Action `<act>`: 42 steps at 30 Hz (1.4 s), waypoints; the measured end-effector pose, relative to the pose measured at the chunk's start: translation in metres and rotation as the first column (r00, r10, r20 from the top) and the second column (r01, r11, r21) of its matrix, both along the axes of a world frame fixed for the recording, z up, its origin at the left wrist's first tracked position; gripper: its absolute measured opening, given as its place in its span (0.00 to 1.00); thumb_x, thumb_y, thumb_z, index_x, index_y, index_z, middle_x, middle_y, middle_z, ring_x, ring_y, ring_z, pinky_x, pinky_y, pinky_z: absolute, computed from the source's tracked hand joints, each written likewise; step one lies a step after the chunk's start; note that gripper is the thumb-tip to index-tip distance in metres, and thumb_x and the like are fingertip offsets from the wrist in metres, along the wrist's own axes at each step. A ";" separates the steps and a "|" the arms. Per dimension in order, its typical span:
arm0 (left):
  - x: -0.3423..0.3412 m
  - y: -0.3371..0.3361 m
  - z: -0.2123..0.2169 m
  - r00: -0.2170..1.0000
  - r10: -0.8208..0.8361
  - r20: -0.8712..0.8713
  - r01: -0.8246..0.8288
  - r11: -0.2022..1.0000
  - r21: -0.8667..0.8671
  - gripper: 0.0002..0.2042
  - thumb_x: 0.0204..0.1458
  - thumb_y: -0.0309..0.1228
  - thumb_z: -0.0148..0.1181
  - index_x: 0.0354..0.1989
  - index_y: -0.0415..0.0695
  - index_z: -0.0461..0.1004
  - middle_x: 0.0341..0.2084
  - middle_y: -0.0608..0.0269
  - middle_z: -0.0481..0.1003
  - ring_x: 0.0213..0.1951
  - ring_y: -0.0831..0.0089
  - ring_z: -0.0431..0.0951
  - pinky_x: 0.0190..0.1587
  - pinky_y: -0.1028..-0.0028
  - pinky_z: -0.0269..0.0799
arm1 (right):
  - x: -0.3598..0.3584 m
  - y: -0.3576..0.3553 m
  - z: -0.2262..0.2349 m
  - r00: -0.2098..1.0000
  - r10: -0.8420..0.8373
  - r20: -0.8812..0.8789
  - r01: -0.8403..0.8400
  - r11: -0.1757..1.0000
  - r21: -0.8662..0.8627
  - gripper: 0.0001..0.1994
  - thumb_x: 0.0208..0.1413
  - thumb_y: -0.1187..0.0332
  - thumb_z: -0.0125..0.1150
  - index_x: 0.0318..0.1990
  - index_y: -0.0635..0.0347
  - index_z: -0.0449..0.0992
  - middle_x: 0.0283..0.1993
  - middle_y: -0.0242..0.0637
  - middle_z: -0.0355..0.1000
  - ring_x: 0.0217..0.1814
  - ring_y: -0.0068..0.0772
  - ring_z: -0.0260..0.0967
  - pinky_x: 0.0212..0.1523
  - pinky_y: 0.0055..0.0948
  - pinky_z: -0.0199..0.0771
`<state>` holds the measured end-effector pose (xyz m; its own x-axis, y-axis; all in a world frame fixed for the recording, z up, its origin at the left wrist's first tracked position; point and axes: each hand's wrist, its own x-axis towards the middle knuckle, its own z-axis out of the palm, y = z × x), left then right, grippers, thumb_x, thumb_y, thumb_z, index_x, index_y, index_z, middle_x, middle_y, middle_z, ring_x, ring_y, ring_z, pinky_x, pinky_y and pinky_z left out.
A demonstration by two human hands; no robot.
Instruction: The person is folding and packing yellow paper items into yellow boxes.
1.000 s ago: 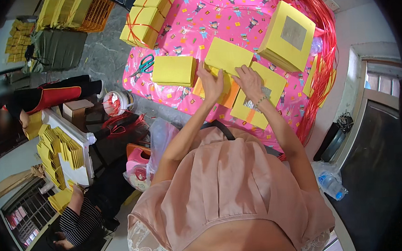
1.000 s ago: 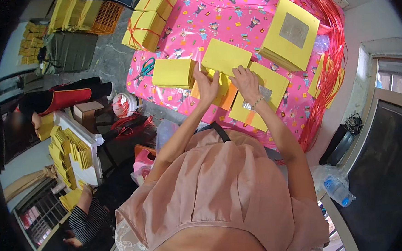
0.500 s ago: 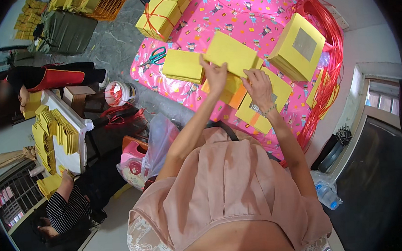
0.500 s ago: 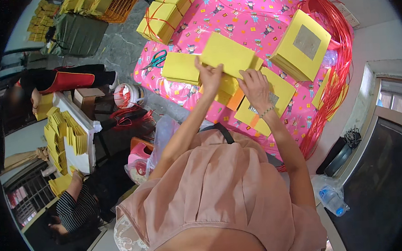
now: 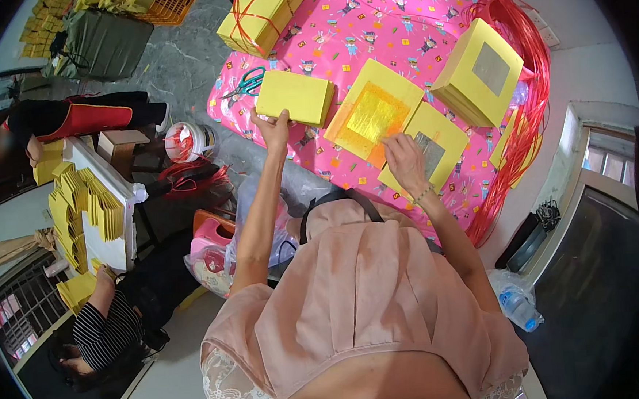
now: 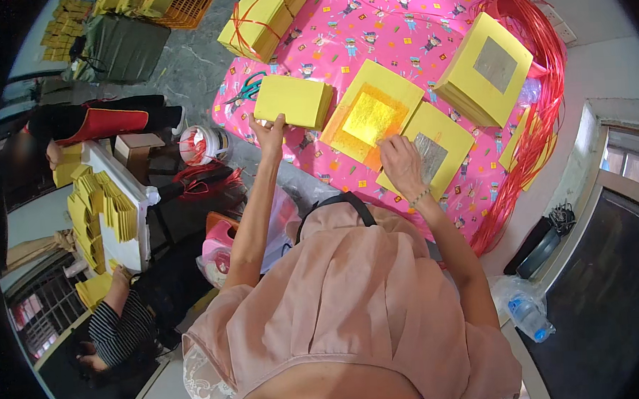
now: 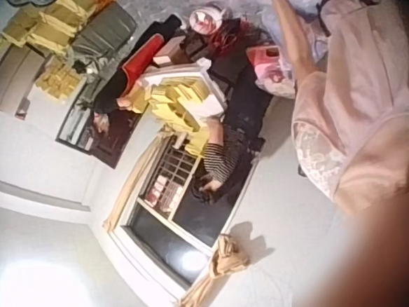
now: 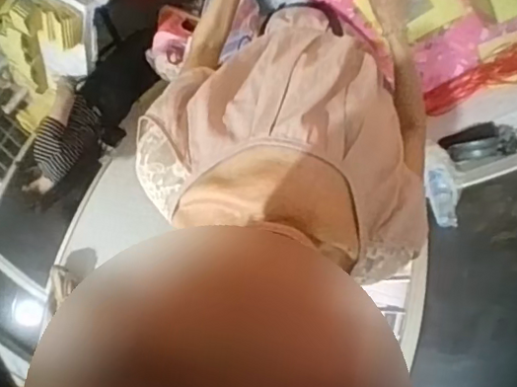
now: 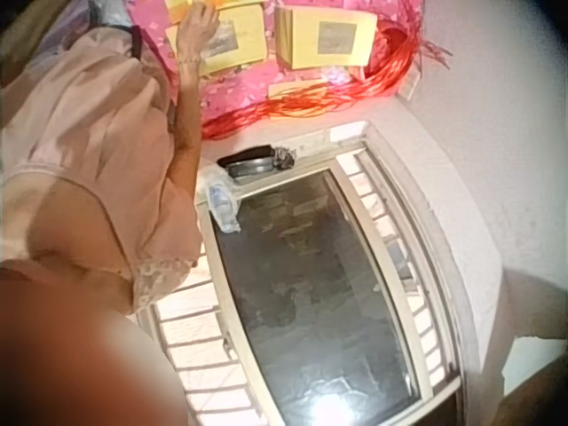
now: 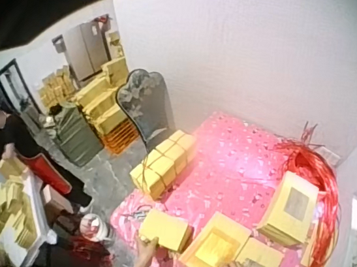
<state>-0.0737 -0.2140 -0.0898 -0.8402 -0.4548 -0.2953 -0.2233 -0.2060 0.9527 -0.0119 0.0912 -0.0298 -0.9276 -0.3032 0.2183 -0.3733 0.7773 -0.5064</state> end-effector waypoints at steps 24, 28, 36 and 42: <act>0.003 0.016 -0.012 0.986 0.058 0.158 0.122 0.402 -0.908 0.39 0.48 0.39 0.61 0.67 0.38 0.50 0.60 0.35 0.55 0.61 0.39 0.53 0.61 0.46 0.52 | 0.021 -0.011 0.000 0.992 0.071 0.102 -0.072 0.997 0.007 0.14 0.46 0.65 0.66 0.42 0.56 0.74 0.38 0.37 0.67 0.43 0.40 0.67 0.44 0.38 0.68; 0.006 0.017 -0.028 0.985 -0.032 0.170 0.173 0.241 -0.955 0.32 0.52 0.40 0.56 0.66 0.44 0.57 0.61 0.38 0.55 0.62 0.39 0.51 0.61 0.43 0.50 | 0.028 -0.016 -0.005 0.994 0.039 0.098 -0.049 0.994 0.100 0.17 0.45 0.65 0.67 0.43 0.56 0.74 0.40 0.35 0.66 0.45 0.39 0.66 0.45 0.37 0.68; 0.003 0.010 -0.020 0.978 -0.113 0.175 0.198 0.249 -0.948 0.25 0.57 0.37 0.51 0.62 0.43 0.62 0.61 0.35 0.54 0.63 0.37 0.50 0.62 0.43 0.47 | 0.030 -0.012 -0.015 0.997 0.004 0.071 0.000 0.998 -0.055 0.07 0.47 0.66 0.65 0.34 0.56 0.77 0.35 0.34 0.71 0.38 0.40 0.69 0.40 0.38 0.71; 0.002 0.017 0.020 0.933 -0.355 -0.066 0.042 0.287 -0.957 0.20 0.54 0.32 0.56 0.56 0.42 0.69 0.58 0.35 0.58 0.60 0.41 0.56 0.61 0.48 0.53 | 0.021 -0.007 -0.016 0.971 -0.082 0.226 0.122 0.978 -0.170 0.06 0.51 0.65 0.64 0.28 0.57 0.79 0.30 0.35 0.72 0.36 0.41 0.69 0.39 0.38 0.70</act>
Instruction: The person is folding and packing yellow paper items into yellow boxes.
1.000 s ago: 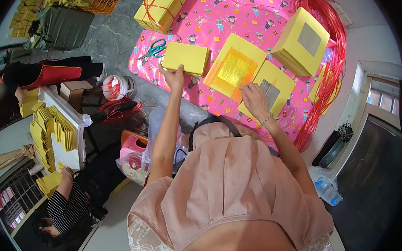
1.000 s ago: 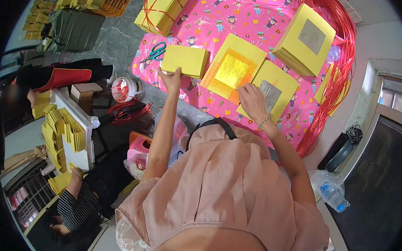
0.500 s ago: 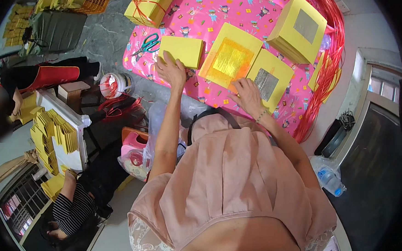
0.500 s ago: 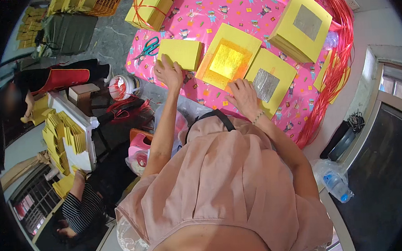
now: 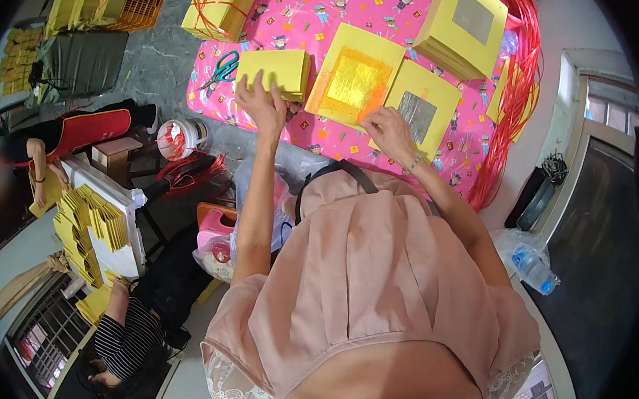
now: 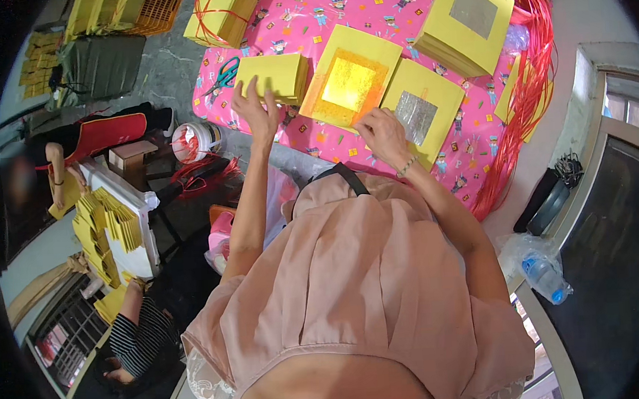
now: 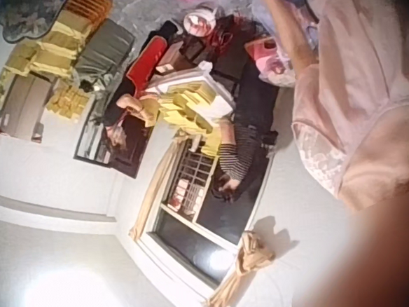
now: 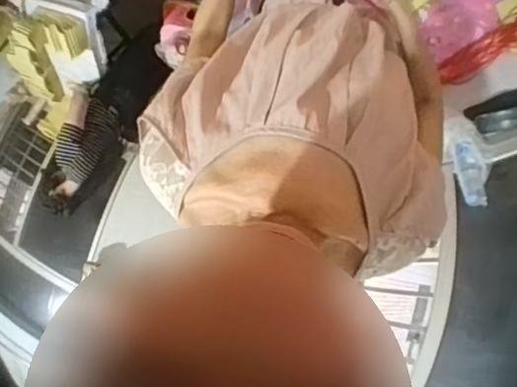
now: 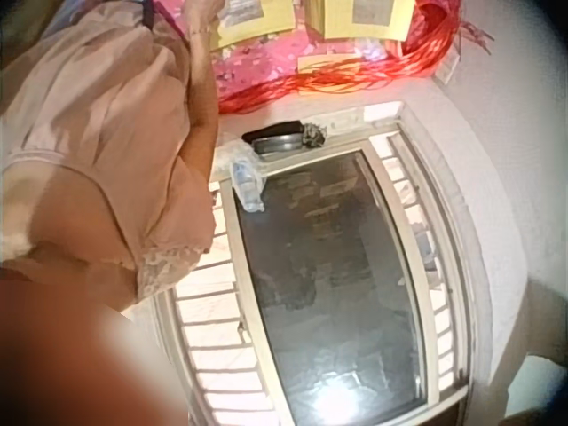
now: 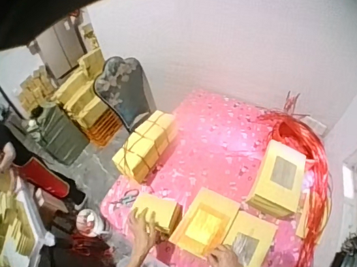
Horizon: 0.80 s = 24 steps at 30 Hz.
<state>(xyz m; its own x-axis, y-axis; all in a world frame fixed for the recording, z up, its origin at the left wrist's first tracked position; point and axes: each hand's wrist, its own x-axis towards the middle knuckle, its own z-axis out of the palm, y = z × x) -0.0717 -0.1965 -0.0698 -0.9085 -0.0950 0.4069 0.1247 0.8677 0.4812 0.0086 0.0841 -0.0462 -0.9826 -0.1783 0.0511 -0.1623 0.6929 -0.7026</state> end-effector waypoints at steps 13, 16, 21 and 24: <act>0.030 0.043 0.016 0.722 -0.656 0.221 0.648 0.753 0.117 0.15 0.44 0.35 0.68 0.42 0.48 0.79 0.44 0.62 0.75 0.52 0.59 0.69 0.52 0.60 0.67 | -0.006 0.003 -0.011 0.990 -0.048 0.135 0.062 0.993 -0.100 0.11 0.50 0.62 0.65 0.25 0.59 0.79 0.26 0.36 0.73 0.32 0.41 0.69 0.38 0.37 0.68; 0.028 0.042 0.012 0.711 -0.657 0.252 0.638 0.753 0.162 0.13 0.45 0.35 0.68 0.40 0.48 0.80 0.43 0.62 0.75 0.51 0.59 0.70 0.52 0.61 0.67 | -0.008 0.005 -0.013 0.987 -0.036 0.156 0.052 0.994 -0.101 0.11 0.50 0.62 0.66 0.24 0.59 0.79 0.26 0.36 0.73 0.32 0.40 0.70 0.37 0.37 0.68; 0.024 0.042 0.015 0.688 -0.668 0.283 0.646 0.742 0.180 0.12 0.45 0.37 0.68 0.38 0.49 0.82 0.42 0.62 0.75 0.50 0.60 0.70 0.51 0.61 0.67 | -0.008 0.006 -0.011 0.987 -0.038 0.155 0.051 0.996 -0.079 0.11 0.50 0.61 0.66 0.25 0.59 0.80 0.27 0.35 0.74 0.33 0.39 0.70 0.37 0.36 0.69; 0.023 0.042 0.015 0.693 -0.658 0.294 0.644 0.748 0.159 0.12 0.45 0.38 0.68 0.38 0.49 0.82 0.41 0.62 0.76 0.49 0.59 0.71 0.51 0.61 0.68 | -0.010 0.005 -0.012 0.985 -0.040 0.168 0.055 0.995 -0.086 0.11 0.50 0.61 0.65 0.25 0.58 0.80 0.27 0.35 0.74 0.32 0.39 0.70 0.37 0.36 0.69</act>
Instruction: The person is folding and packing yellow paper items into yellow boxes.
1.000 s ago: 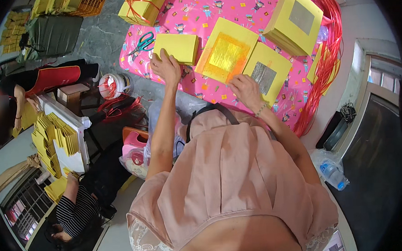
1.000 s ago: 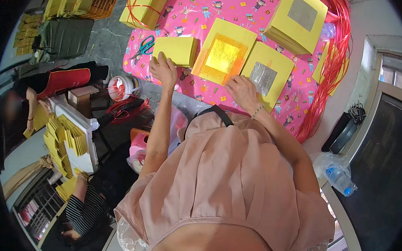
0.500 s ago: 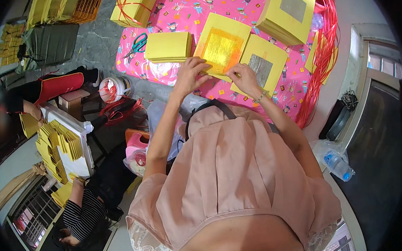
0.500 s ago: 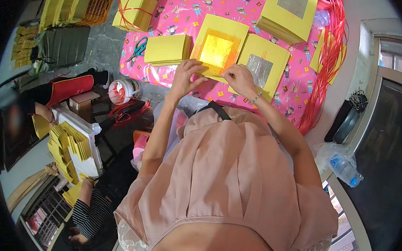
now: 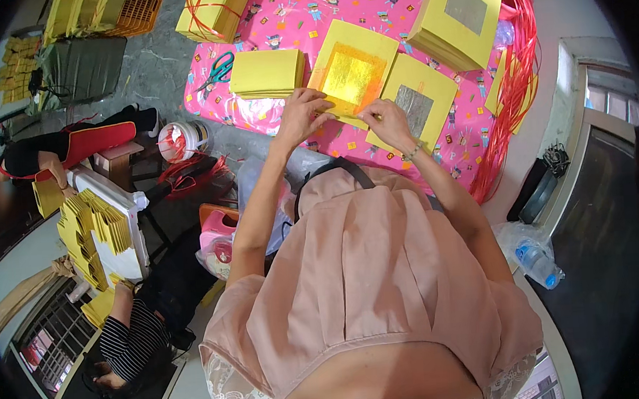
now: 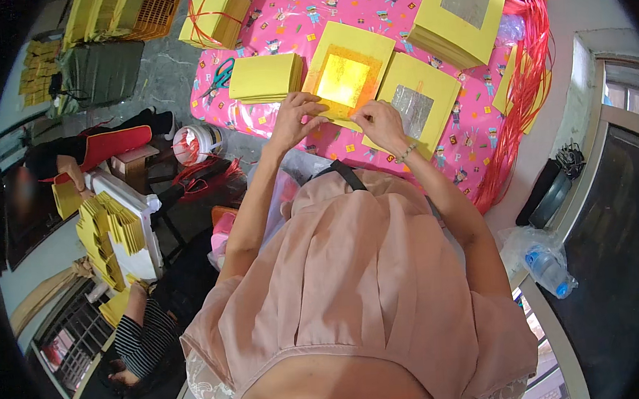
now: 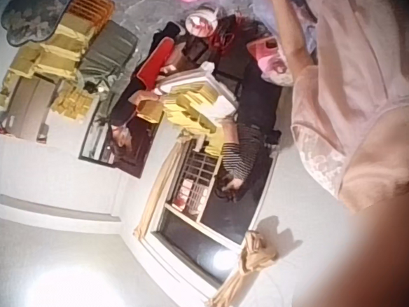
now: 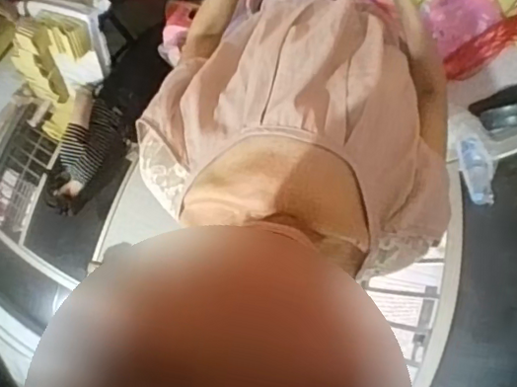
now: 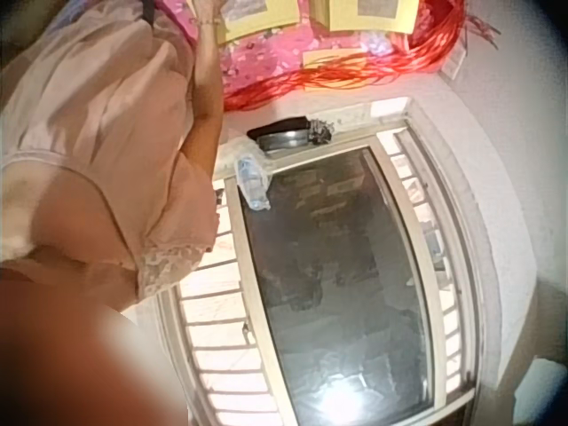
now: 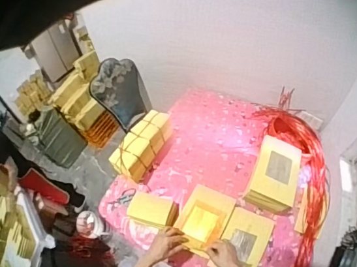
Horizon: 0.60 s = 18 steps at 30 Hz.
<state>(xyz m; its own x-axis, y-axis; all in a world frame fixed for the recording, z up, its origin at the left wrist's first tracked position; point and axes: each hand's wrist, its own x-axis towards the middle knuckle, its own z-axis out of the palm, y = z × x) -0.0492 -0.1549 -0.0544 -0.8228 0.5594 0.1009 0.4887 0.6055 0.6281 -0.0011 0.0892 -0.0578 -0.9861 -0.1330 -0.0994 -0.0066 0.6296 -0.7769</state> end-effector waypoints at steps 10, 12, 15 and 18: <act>-0.007 0.004 0.006 1.000 -0.007 -0.005 0.007 1.000 -0.016 0.10 0.46 0.39 0.66 0.35 0.50 0.82 0.37 0.63 0.77 0.45 0.61 0.72 0.48 0.63 0.68 | -0.003 0.002 0.009 0.997 0.006 0.076 -0.005 1.000 -0.004 0.12 0.50 0.58 0.65 0.30 0.58 0.80 0.27 0.36 0.73 0.34 0.41 0.72 0.35 0.37 0.71; -0.007 0.007 0.011 1.000 -0.017 -0.014 0.016 0.998 -0.066 0.09 0.48 0.37 0.66 0.35 0.48 0.82 0.37 0.63 0.78 0.42 0.61 0.73 0.47 0.62 0.68 | 0.000 -0.005 0.025 0.995 0.035 -0.090 -0.030 0.998 0.058 0.11 0.51 0.59 0.64 0.33 0.57 0.79 0.27 0.36 0.72 0.33 0.43 0.72 0.35 0.38 0.71; -0.007 0.011 0.011 0.997 0.006 -0.077 -0.016 0.992 -0.124 0.08 0.49 0.38 0.64 0.34 0.49 0.80 0.34 0.65 0.77 0.41 0.62 0.73 0.45 0.62 0.66 | 0.002 -0.009 0.029 0.946 0.143 -0.291 -0.093 0.979 0.181 0.10 0.53 0.62 0.62 0.39 0.56 0.77 0.28 0.37 0.71 0.32 0.46 0.72 0.35 0.39 0.72; -0.010 0.016 0.016 0.996 0.002 -0.090 -0.019 0.982 -0.189 0.09 0.51 0.39 0.62 0.34 0.48 0.79 0.33 0.66 0.76 0.40 0.63 0.73 0.45 0.61 0.64 | 0.000 -0.007 0.025 0.937 0.212 -0.279 -0.135 0.953 0.270 0.06 0.56 0.66 0.59 0.37 0.56 0.76 0.29 0.38 0.71 0.31 0.47 0.72 0.35 0.40 0.73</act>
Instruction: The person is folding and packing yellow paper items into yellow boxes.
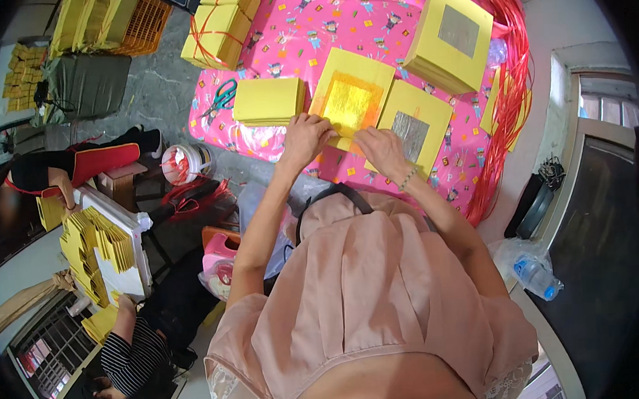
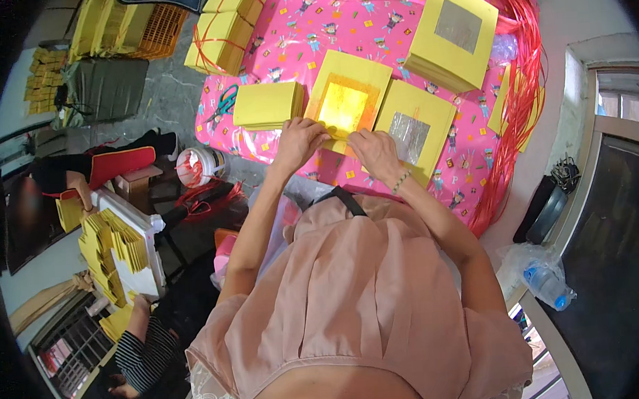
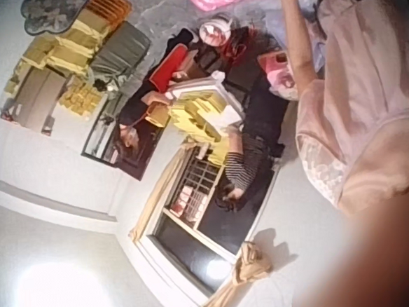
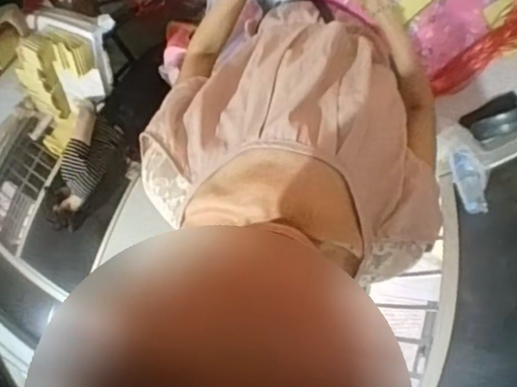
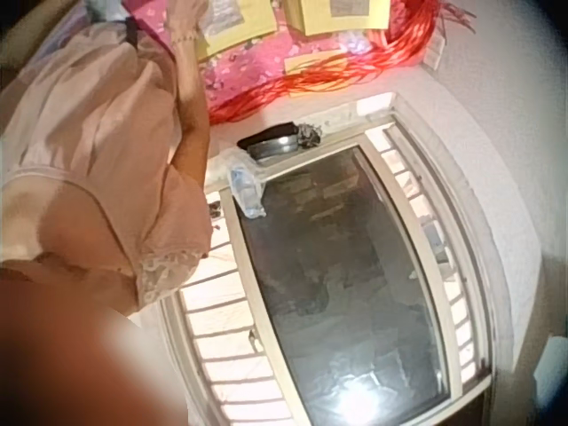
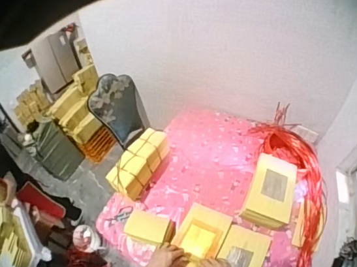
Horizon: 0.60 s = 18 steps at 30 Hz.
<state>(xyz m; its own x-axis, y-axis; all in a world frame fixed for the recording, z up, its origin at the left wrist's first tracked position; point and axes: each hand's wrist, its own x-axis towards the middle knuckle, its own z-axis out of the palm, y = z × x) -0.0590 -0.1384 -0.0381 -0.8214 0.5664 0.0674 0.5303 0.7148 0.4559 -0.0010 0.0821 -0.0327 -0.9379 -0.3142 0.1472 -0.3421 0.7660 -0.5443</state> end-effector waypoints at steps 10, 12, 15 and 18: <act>0.000 0.041 0.026 0.975 0.071 -0.210 -0.041 0.989 0.142 0.31 0.49 0.33 0.64 0.64 0.46 0.62 0.62 0.48 0.59 0.64 0.47 0.56 0.63 0.53 0.54 | -0.074 0.039 0.012 0.932 -0.279 0.231 0.332 0.913 -0.238 0.09 0.58 0.63 0.57 0.37 0.59 0.77 0.35 0.42 0.76 0.35 0.47 0.75 0.35 0.42 0.73; -0.006 0.047 0.016 0.979 0.027 -0.201 0.004 0.989 0.150 0.32 0.49 0.33 0.63 0.64 0.46 0.61 0.62 0.47 0.58 0.64 0.46 0.55 0.64 0.53 0.53 | -0.094 0.046 0.005 0.932 -0.345 0.111 0.358 0.922 -0.147 0.10 0.59 0.63 0.56 0.38 0.59 0.76 0.36 0.43 0.76 0.36 0.48 0.74 0.38 0.43 0.73; -0.017 0.055 0.003 0.991 -0.027 -0.129 0.046 0.989 0.144 0.33 0.50 0.34 0.63 0.66 0.50 0.59 0.64 0.46 0.56 0.66 0.45 0.53 0.65 0.52 0.52 | -0.117 0.049 0.000 0.915 -0.384 0.121 0.393 0.918 -0.058 0.09 0.59 0.64 0.55 0.40 0.59 0.75 0.37 0.44 0.74 0.40 0.48 0.73 0.41 0.43 0.72; -0.029 0.062 -0.008 0.989 -0.033 -0.143 0.041 0.998 0.054 0.33 0.52 0.36 0.61 0.68 0.54 0.56 0.66 0.44 0.53 0.67 0.44 0.50 0.67 0.50 0.49 | -0.129 0.048 -0.006 0.915 -0.401 0.050 0.400 0.916 0.032 0.09 0.58 0.64 0.55 0.40 0.59 0.75 0.38 0.44 0.73 0.43 0.47 0.71 0.43 0.43 0.72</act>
<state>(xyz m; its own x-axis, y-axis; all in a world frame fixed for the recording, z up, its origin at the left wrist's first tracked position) -0.0879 -0.0760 -0.0458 -0.7799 0.5880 0.2143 0.6179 0.6689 0.4132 -0.1296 0.1305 -0.0392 -0.9921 0.0873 0.0897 0.0258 0.8438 -0.5360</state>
